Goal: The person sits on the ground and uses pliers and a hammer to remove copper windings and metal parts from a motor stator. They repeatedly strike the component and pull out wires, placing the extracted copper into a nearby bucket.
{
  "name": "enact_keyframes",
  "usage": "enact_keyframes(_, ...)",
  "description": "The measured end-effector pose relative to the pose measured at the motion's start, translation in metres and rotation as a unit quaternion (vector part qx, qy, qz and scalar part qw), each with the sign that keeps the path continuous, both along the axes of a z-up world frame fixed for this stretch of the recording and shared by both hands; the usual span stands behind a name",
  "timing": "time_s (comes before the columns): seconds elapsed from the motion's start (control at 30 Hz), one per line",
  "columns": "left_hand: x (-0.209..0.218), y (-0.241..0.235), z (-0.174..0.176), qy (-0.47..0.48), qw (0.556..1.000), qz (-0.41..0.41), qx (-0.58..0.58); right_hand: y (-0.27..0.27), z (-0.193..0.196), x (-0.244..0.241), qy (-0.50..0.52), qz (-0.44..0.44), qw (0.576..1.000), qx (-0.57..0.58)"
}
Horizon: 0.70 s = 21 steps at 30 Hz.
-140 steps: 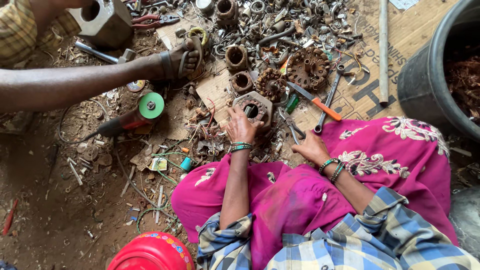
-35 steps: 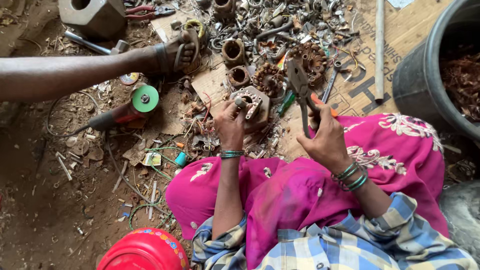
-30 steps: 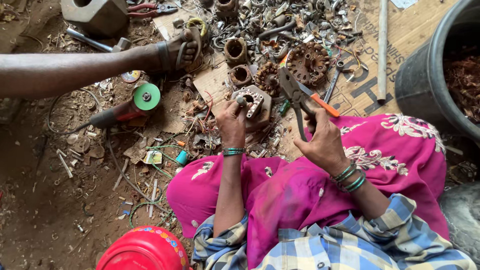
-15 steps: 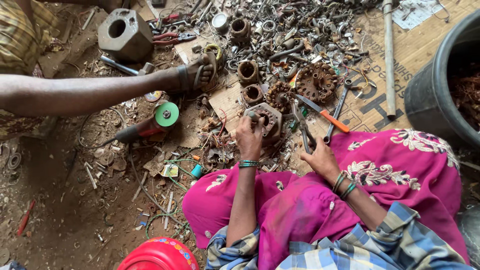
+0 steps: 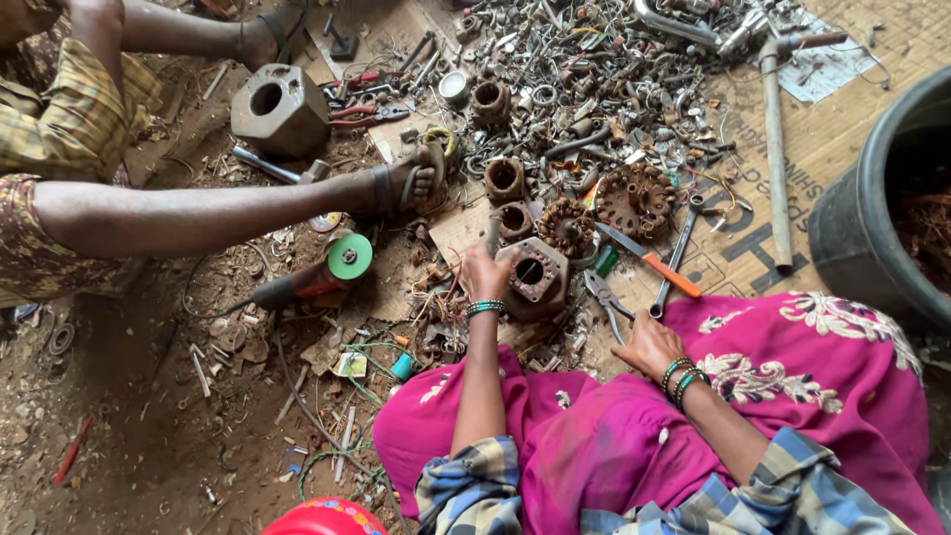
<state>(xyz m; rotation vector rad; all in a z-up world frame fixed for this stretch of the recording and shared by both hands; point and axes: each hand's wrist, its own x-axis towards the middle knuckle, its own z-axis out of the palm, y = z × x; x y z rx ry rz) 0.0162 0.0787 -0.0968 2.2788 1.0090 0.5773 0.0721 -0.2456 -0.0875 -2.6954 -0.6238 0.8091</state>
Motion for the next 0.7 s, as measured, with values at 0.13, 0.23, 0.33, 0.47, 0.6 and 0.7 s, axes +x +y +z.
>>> enact_keyframes(0.13,0.008,0.003,0.007,0.145,0.976,-0.062,-0.153,0.000,-0.007,0.004,-0.007,0.010,1.000,0.024)
enact_keyframes(0.23,0.003,-0.002,0.014,0.170,0.973,-0.095,-0.123,-0.001,-0.010,0.003,0.003,0.014,1.000,0.022)
enact_keyframes(0.33,0.003,-0.008,0.018,0.091,0.991,-0.088,-0.043,0.003,-0.010,0.009,-0.013,0.029,0.999,0.025)
enact_keyframes(0.47,-0.003,-0.016,0.007,0.127,0.990,-0.016,-0.066,0.000,-0.014,0.003,0.003,0.000,1.000,-0.005)
enact_keyframes(0.6,-0.002,-0.010,0.008,0.033,0.992,0.047,-0.108,0.005,-0.003,0.006,0.015,0.014,1.000,0.004)
enact_keyframes(0.7,-0.004,-0.004,0.006,-0.084,0.988,0.101,-0.086,0.004,0.002,0.003,0.011,0.013,1.000,0.008)
